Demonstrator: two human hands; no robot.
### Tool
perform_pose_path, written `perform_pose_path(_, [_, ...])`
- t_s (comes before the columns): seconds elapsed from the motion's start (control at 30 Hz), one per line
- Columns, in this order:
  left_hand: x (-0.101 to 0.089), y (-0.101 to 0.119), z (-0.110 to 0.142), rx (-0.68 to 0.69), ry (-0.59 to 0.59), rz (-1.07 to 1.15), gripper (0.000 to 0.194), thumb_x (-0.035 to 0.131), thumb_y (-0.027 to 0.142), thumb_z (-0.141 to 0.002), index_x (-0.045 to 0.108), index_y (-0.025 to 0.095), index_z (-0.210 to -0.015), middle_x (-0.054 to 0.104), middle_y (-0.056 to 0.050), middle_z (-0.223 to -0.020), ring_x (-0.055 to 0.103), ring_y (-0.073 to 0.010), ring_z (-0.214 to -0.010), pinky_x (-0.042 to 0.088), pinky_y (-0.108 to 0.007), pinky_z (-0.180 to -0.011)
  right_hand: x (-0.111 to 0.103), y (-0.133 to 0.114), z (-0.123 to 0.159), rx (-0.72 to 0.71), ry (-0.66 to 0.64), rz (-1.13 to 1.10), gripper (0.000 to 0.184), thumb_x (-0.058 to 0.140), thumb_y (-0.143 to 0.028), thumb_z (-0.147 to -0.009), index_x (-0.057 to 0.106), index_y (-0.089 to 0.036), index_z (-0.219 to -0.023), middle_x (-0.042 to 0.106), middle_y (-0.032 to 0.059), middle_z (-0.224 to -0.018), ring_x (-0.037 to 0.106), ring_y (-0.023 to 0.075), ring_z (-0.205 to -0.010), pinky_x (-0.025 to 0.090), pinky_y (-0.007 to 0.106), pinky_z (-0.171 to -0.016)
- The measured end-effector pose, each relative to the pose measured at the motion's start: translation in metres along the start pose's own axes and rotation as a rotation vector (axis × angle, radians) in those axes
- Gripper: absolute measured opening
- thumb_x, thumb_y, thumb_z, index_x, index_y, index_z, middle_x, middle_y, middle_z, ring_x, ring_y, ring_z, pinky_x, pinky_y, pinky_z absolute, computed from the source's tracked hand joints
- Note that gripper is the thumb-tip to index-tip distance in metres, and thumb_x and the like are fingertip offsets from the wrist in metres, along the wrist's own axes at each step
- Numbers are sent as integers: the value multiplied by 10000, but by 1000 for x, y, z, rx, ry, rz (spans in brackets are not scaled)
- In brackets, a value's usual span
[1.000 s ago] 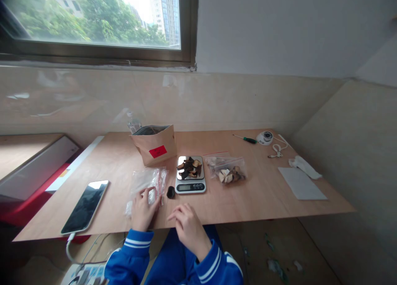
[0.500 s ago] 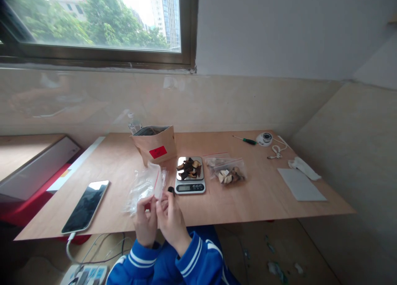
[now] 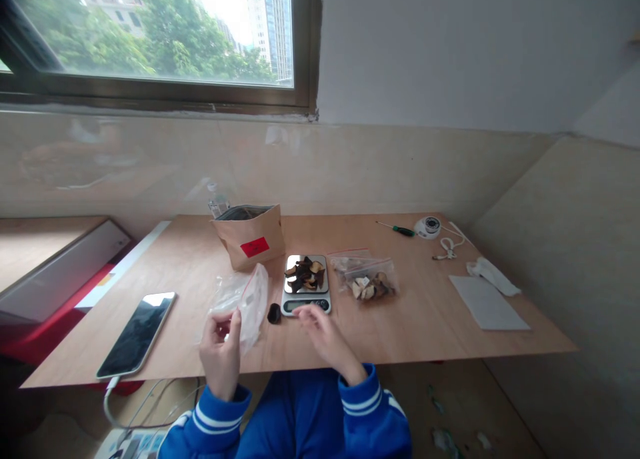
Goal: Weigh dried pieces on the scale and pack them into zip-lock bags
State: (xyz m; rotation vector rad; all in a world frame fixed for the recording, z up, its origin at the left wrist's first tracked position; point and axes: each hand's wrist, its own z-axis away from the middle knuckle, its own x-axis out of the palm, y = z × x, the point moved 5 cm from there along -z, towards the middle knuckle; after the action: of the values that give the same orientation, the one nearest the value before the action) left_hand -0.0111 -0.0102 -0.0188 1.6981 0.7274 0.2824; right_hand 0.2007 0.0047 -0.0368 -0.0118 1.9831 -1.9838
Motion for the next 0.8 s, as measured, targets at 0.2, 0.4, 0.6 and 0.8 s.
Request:
perform_pose_path(0.2, [15, -1, -11, 44, 20, 56, 212, 585, 346, -778, 484, 184, -686, 592, -73, -1049, 558, -212, -1042, 476, -338, -835, -65, 21, -63, 2, 624, 513, 271, 488, -367, -831, 587, -147, -953, 587, 132, -957, 582, 250, -878, 462, 397, -840])
perform_pose_path(0.4, [26, 0, -10, 22, -43, 34, 183, 546, 305, -792, 438, 196, -693, 606, -94, -1125, 556, -226, -1095, 464, -372, -884, -55, 43, -86, 144, 586, 699, 151, 584, -259, -755, 573, -147, -855, 553, 143, -938, 582, 261, -848, 457, 361, -789])
perform_pose_path(0.6, [29, 4, -12, -41, -112, -19, 187, 547, 298, -768, 422, 206, -665, 645, -80, -1108, 585, -233, -1060, 427, -402, -926, -57, 31, -77, 81, 660, 659, 55, 506, -185, -764, 542, -174, -723, 538, 83, -797, 555, 225, -750, 445, 351, -745])
perform_pose_path(0.8, [35, 7, -12, -36, -166, -93, 151, 542, 271, -757, 434, 211, -671, 650, -62, -1105, 589, -242, -1044, 415, -404, -905, -49, -43, -60, -114, 671, 399, 92, 514, -266, -793, 550, -181, -792, 601, 51, -770, 570, 190, -737, 455, 311, -711])
